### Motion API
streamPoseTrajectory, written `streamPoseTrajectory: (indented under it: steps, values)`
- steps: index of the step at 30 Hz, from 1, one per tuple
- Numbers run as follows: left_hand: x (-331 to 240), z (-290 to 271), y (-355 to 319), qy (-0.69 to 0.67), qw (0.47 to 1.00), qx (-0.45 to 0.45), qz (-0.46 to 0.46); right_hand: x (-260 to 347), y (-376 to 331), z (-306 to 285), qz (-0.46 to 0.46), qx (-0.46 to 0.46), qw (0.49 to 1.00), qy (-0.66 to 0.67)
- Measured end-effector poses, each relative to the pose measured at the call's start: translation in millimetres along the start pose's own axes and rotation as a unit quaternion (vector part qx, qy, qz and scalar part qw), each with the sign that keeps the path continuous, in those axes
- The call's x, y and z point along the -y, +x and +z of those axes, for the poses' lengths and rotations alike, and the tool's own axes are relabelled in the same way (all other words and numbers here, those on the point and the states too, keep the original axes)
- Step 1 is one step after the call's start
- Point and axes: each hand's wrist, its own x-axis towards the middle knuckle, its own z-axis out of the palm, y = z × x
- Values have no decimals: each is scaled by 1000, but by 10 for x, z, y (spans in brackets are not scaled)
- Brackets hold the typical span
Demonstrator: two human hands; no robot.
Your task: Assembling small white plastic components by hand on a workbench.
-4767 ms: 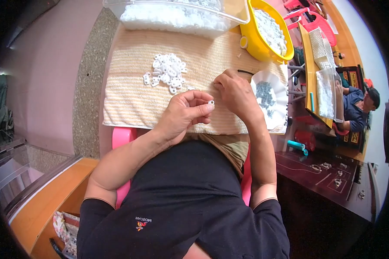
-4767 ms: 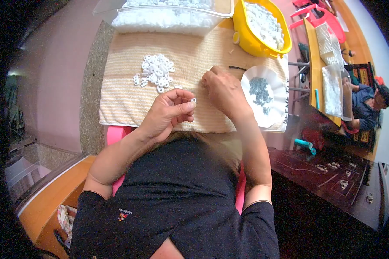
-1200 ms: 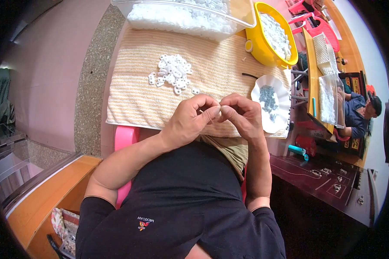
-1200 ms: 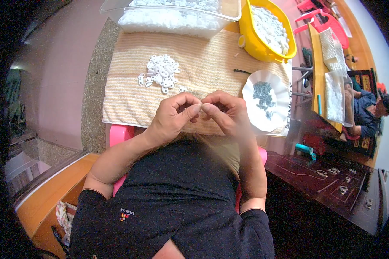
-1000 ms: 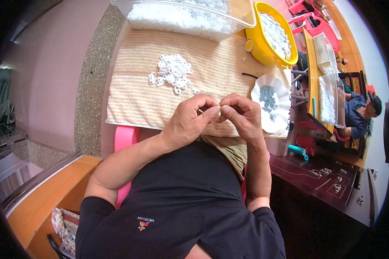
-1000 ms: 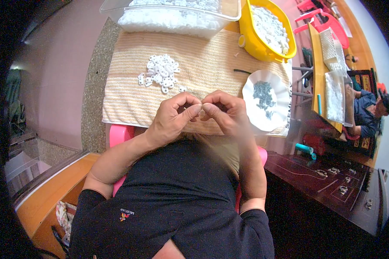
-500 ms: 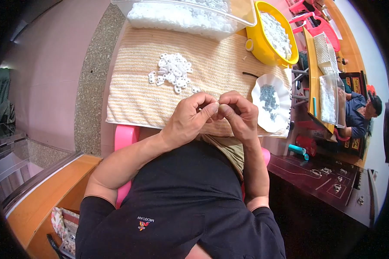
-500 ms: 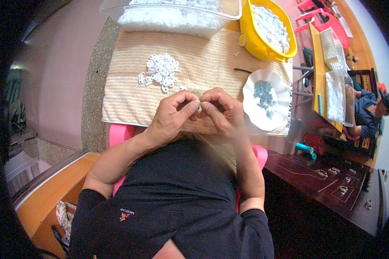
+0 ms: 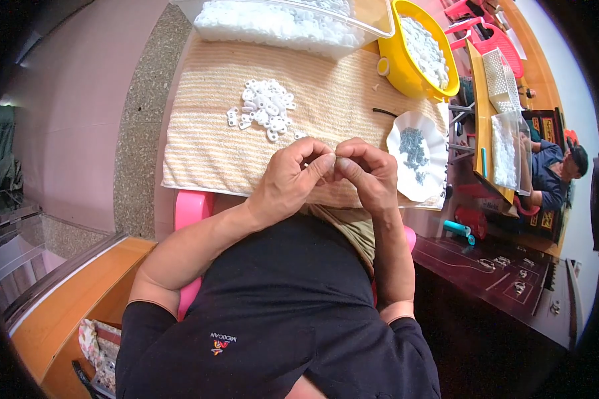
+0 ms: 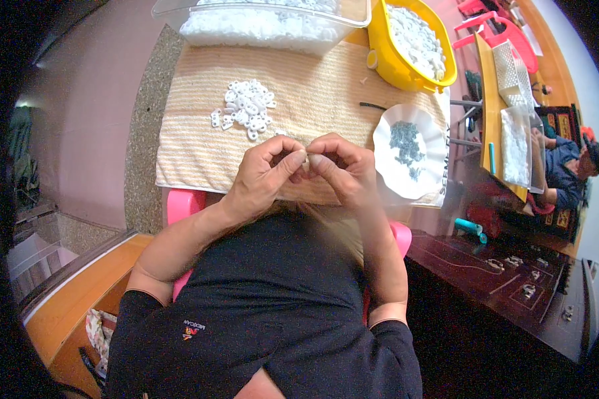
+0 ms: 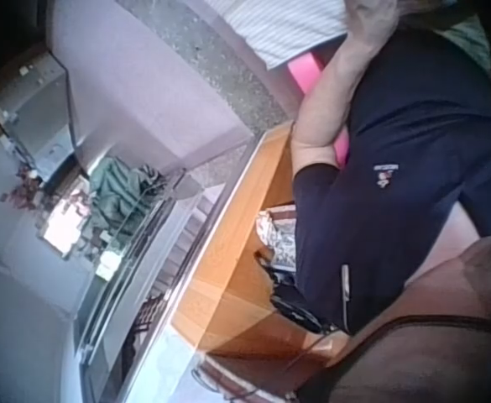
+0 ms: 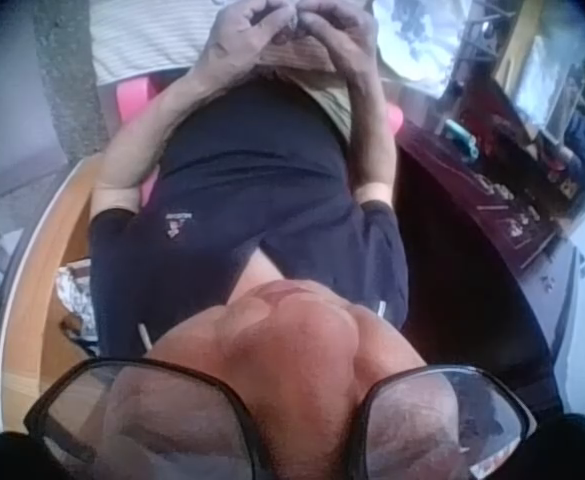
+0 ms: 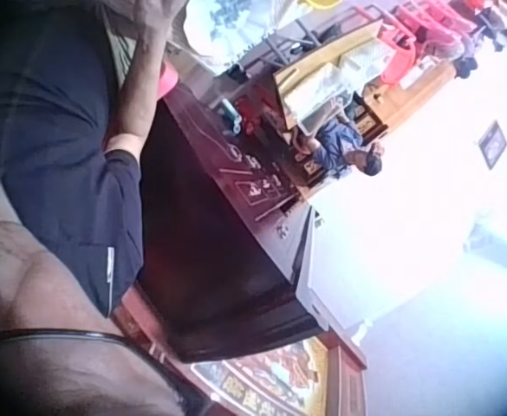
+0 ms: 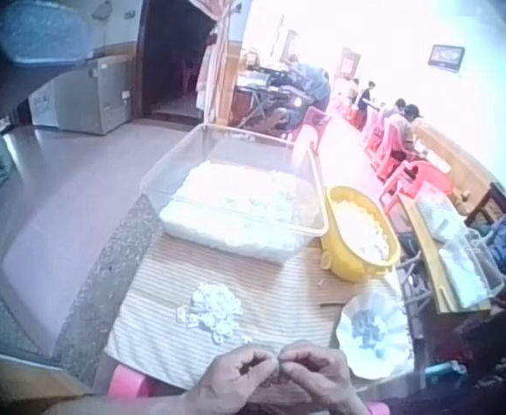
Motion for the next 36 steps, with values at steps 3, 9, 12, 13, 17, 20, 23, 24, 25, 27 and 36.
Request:
streamPoseTrajectory:
  steps: [3,9,12,13,17,20,23,24,25,27,36]
  values:
    - [20,9,2,39,999,-20,18,6,-4,-2,14,-10,1000,-13]
    - [57,2,16,137,985,-62,79,-13,5,-6,24,-12,996,-80]
    - [46,3,24,205,967,-78,126,-10,-1,12,17,-15,994,-104]
    - [31,9,23,212,965,-78,130,-6,-6,17,15,-19,994,-111]
    - [-3,15,19,225,961,-77,141,10,-10,31,14,-23,991,-130]
    - [-9,20,19,219,963,-74,141,15,-14,35,23,-18,992,-125]
    - [-13,9,24,225,962,-71,140,46,-19,65,43,-32,992,-116]
    - [-7,4,27,225,962,-71,140,51,-21,71,43,-35,992,-115]
    - [3,-1,31,221,963,-69,141,53,-22,76,43,-38,992,-115]
    - [0,-2,30,217,963,-68,142,49,-26,81,39,-40,992,-110]
    - [-37,-10,20,229,960,-62,146,15,-15,128,-26,-56,988,-143]
